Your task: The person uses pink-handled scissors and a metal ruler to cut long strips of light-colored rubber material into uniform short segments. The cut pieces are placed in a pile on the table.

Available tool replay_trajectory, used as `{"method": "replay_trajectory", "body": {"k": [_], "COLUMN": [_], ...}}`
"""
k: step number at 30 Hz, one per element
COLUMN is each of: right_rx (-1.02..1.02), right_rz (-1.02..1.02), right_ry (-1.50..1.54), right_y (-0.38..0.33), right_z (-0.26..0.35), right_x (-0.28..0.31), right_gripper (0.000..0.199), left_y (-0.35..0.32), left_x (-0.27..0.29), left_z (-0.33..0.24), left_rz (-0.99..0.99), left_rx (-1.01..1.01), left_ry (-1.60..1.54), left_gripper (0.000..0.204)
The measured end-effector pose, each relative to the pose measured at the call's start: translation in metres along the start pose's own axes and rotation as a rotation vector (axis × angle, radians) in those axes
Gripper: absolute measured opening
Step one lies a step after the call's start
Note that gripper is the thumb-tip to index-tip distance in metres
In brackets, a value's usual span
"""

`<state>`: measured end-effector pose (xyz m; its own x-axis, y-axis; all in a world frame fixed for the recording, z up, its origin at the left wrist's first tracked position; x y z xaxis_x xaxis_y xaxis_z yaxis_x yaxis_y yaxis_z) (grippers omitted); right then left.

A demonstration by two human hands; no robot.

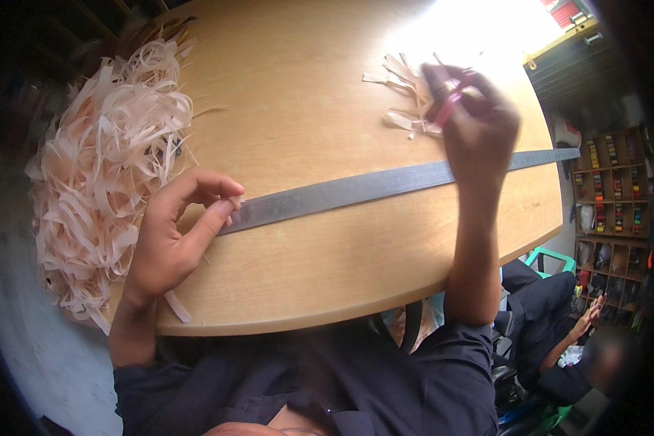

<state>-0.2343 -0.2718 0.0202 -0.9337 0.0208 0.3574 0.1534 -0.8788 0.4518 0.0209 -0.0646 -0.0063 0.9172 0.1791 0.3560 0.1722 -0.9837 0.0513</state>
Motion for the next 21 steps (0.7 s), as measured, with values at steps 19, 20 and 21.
{"method": "replay_trajectory", "body": {"k": [19,20,21], "right_rx": [-0.438,-0.462,-0.491], "right_rz": [0.848,0.826,0.805], "right_ry": [0.201,0.198,0.188], "right_y": [-0.085,-0.079,-0.074], "right_z": [0.034,0.032,0.030], "right_x": [-0.070,-0.067,-0.063], "right_gripper": [0.014,0.014,0.014], "left_y": [0.003,0.004,0.005], "left_x": [0.011,0.020,0.028], "left_z": [-0.003,-0.003,-0.003], "left_rz": [0.071,0.074,0.057], "left_rx": [-0.032,-0.035,-0.045], "left_ry": [0.108,0.161,0.183], "left_gripper": [0.014,0.011,0.011]}}
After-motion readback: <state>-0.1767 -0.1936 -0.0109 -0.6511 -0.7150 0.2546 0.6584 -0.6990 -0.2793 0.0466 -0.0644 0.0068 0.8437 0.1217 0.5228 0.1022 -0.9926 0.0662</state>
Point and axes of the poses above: each hand's wrist, its own y-axis towards the middle knuckle, its own x-axis out of the back of the hand, z = x × y, the point moved 5 cm from there along y, towards the middle knuckle, and after that the axes turned 2 degrees about -z, right-handed, at the moved point
